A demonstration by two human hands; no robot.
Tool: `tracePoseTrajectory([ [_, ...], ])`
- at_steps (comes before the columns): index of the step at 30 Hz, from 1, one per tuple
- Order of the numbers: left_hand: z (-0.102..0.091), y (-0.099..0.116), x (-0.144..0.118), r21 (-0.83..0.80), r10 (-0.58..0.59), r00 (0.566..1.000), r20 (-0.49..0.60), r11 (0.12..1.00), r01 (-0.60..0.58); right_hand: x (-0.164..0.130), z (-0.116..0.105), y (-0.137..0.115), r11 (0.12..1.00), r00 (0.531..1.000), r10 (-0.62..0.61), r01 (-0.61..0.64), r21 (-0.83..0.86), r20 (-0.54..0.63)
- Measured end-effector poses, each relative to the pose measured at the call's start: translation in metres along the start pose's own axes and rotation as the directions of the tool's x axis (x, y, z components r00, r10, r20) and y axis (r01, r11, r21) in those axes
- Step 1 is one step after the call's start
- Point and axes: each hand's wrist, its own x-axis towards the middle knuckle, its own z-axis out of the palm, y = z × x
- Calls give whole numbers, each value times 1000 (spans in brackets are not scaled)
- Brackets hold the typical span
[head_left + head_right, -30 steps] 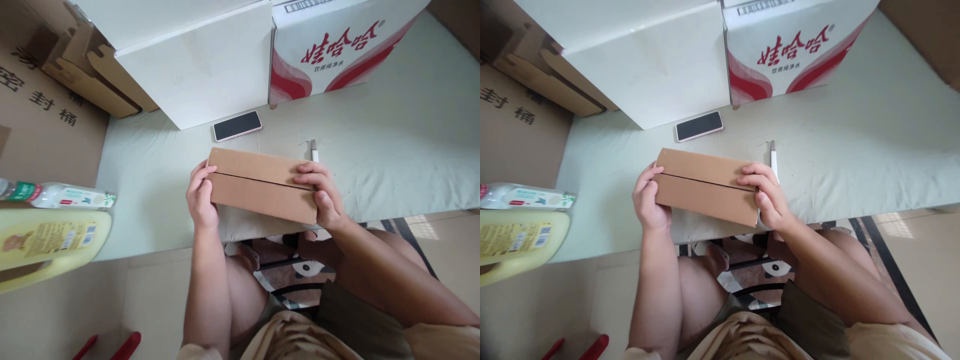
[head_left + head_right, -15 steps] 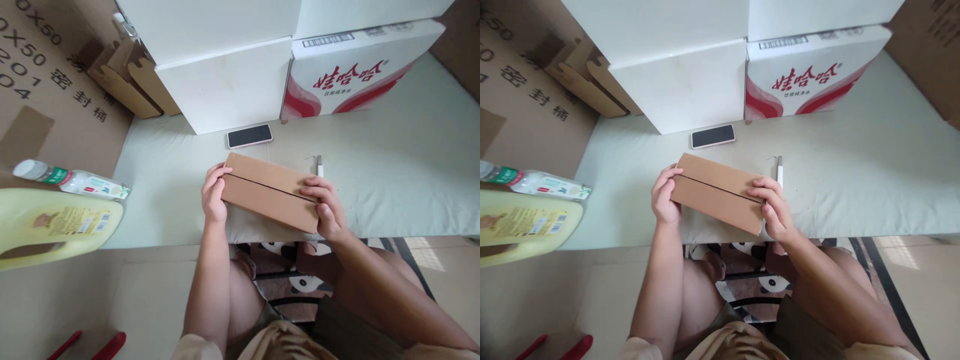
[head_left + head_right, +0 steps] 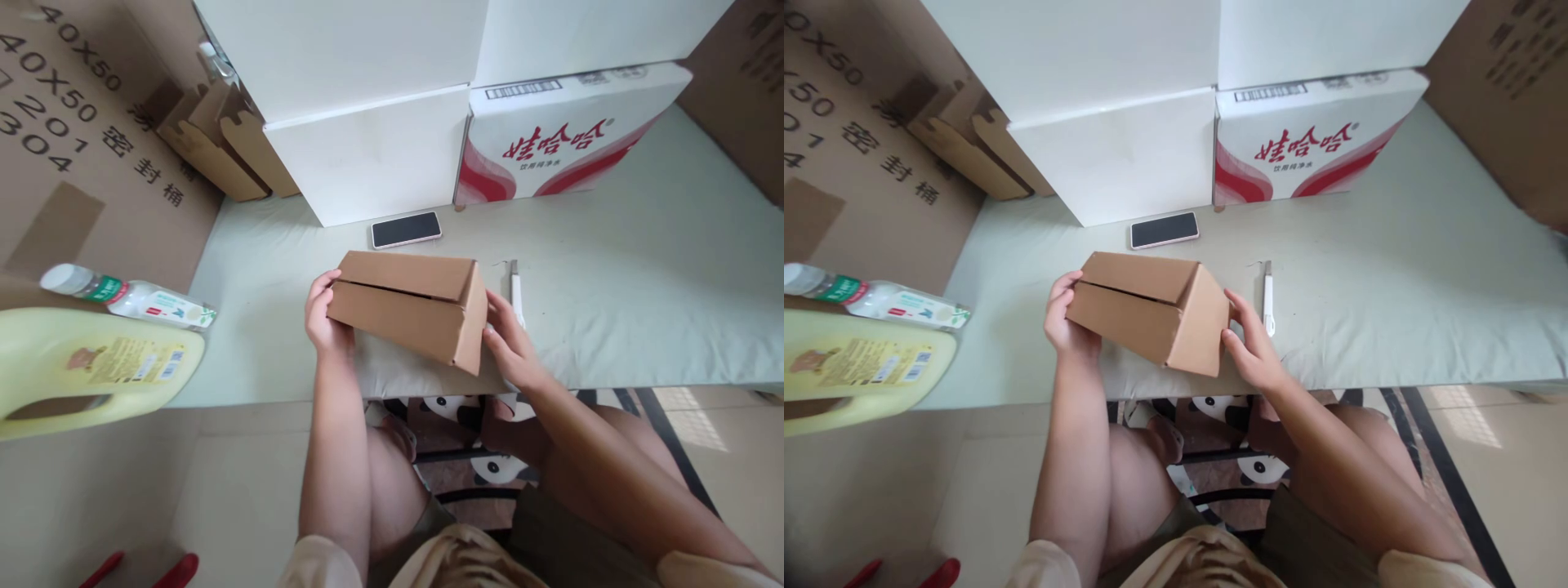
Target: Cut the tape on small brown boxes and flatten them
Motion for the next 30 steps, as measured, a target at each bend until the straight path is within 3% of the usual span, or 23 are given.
tracePoseTrajectory([
  [3, -2, 0, 5, -67, -36, 998, -58, 997, 32, 1, 0, -2, 990, 986, 143, -143, -5, 84],
  [6, -3, -4, 7, -61, -49, 998, -36, 997, 47, 0, 0, -3, 969, 955, 244, -245, -15, 168],
  [8, -1, -8, 7, -60, -66, 996, -53, 996, 63, -1, 1, -2, 982, 974, 176, -184, 46, 143],
  [11, 7, -15, 6, -65, -167, 985, -54, 984, 163, 0, 4, -1, 989, 998, -19, 10, 150, 59],
  [15, 20, -17, -3, -38, -435, 892, 126, 896, 443, 6, 4, -3, 991, 994, -57, 44, 125, 96],
  [17, 24, -17, -8, -15, -473, 867, 157, 877, 480, 9, 2, -5, 996, 995, -62, 56, 73, 81],
  [25, 32, -20, -18, 154, -355, 913, 200, 932, 328, 11, -14, -9, 998, 998, -58, 58, -22, -23],
  [30, 47, -14, -28, 97, -240, 955, 173, 969, 226, 8, -13, 0, 1000, 999, 1, -1, -4, -46],
])
